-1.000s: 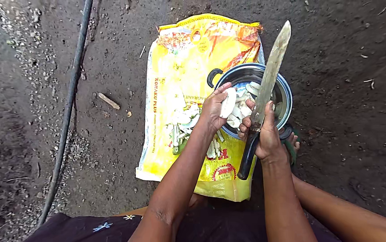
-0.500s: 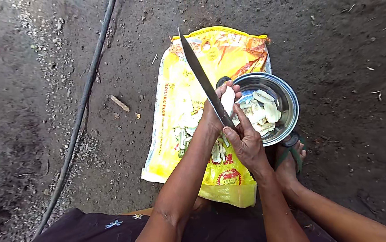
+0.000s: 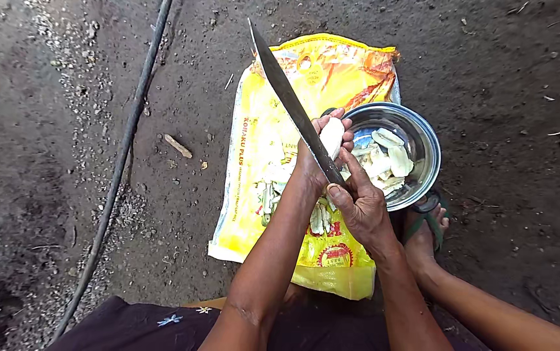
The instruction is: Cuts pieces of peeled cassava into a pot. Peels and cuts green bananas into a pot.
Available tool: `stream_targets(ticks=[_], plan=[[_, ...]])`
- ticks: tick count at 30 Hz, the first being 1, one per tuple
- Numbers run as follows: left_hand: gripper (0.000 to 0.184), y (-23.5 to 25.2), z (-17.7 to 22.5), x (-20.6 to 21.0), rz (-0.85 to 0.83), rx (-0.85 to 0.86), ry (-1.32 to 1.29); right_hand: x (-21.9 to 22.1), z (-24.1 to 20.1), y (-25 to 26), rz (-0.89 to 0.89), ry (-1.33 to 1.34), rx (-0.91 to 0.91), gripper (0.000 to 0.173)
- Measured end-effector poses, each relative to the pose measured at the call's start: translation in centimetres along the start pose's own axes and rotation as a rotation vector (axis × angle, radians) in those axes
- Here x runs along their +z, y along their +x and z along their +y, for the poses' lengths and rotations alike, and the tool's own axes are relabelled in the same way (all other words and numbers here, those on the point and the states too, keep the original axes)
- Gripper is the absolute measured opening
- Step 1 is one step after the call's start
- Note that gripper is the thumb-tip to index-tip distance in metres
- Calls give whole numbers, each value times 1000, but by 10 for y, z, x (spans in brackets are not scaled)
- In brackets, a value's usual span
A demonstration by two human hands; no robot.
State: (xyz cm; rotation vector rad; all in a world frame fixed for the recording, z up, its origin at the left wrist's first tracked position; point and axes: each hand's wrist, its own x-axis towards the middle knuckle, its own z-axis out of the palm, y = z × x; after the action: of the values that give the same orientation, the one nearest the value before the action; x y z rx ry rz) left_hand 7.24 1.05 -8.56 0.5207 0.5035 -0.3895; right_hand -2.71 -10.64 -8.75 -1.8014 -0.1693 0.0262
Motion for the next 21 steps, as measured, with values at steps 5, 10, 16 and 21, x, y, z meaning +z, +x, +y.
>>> stream_targets(ticks=[5, 10, 16, 21], plan=[[28, -3, 0, 4, 36, 37, -42, -1, 2, 0, -15, -1, 4, 65], [27, -1, -2, 2, 78, 52, -30, 0, 3, 0, -29, 9, 20, 65], [28, -1, -3, 6, 147, 62, -39, 3, 5, -1, -38, 23, -1, 64], [28, -2, -2, 4, 112, 70, -53, 2, 5, -1, -52, 35, -2, 64]])
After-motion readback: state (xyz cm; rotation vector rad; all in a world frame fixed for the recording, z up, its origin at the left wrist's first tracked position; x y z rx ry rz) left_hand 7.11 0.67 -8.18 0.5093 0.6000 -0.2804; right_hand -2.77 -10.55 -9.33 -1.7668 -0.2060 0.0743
